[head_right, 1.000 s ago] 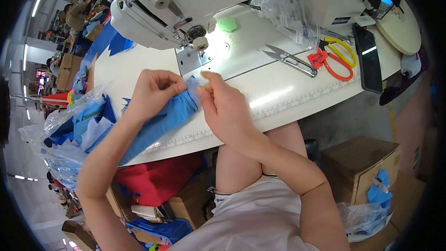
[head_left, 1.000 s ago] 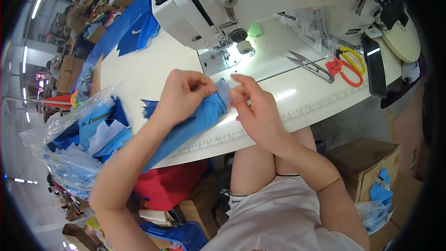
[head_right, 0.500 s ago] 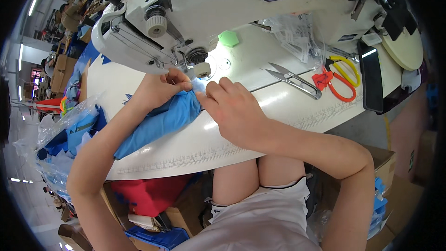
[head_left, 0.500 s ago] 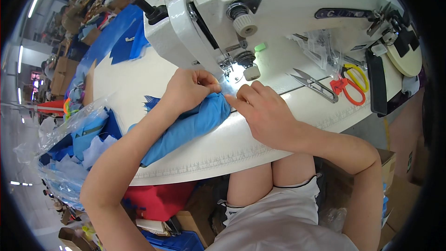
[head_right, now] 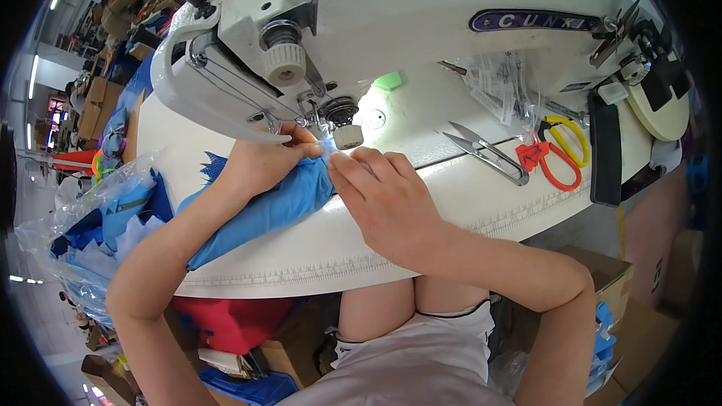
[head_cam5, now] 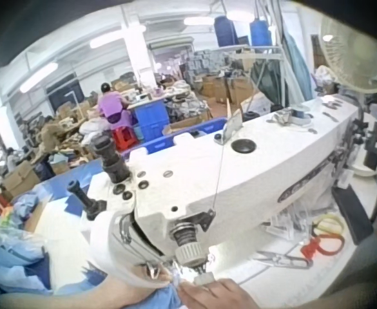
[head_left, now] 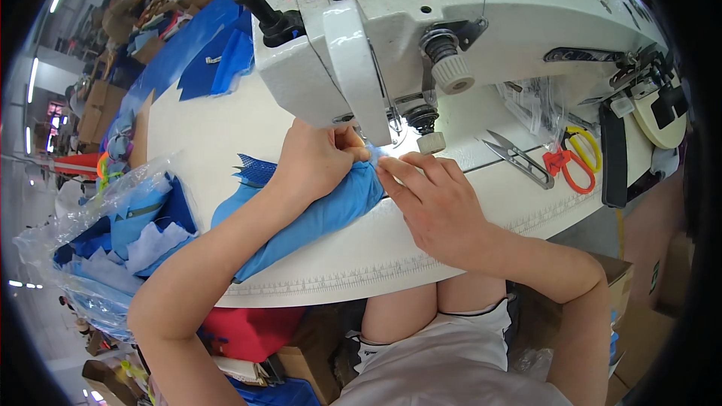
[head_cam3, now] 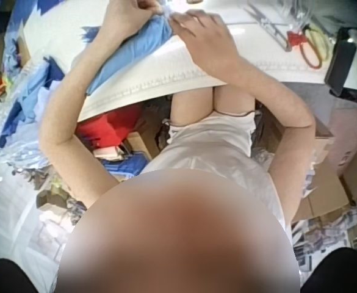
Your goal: The person is sewing pieces of fabric using an industrial sewing machine to construct a small bag.
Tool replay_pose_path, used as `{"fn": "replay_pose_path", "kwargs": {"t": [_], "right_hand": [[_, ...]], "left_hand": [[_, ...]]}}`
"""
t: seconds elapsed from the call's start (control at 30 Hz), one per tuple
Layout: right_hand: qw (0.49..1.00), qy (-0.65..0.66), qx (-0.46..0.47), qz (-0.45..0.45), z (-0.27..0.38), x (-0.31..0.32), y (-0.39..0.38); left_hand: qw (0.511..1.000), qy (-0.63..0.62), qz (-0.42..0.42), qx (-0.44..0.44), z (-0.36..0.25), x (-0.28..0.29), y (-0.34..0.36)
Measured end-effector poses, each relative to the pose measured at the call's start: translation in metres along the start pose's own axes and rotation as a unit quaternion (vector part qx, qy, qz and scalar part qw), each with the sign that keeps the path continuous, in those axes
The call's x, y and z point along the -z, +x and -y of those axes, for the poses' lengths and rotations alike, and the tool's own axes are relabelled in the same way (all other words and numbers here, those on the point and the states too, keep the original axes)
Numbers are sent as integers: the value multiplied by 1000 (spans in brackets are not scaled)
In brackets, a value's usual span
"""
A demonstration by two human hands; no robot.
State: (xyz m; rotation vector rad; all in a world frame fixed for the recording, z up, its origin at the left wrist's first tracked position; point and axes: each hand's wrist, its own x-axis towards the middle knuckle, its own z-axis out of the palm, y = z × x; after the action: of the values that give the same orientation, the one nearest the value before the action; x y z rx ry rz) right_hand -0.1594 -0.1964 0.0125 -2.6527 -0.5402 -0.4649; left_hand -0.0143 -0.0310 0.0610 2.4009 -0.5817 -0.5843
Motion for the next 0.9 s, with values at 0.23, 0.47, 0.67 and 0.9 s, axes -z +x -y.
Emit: {"fn": "replay_pose_path", "kwargs": {"t": [0.23, 0.47, 0.67, 0.9], "right_hand": [[999, -26, -20, -6, 0, 1, -1], [999, -9, -37, 4, 0, 4, 0], [999, -36, -30, -13, 1, 3, 3], [998, -54, -22, -21, 1, 1, 3]], "left_hand": [[999, 5, -41, -25, 0, -6, 9], [997, 21, -31, -63, 1, -1, 16], [998, 19, -1, -53, 6, 2, 13], [999, -1, 12, -45, 10, 2, 18]]}}
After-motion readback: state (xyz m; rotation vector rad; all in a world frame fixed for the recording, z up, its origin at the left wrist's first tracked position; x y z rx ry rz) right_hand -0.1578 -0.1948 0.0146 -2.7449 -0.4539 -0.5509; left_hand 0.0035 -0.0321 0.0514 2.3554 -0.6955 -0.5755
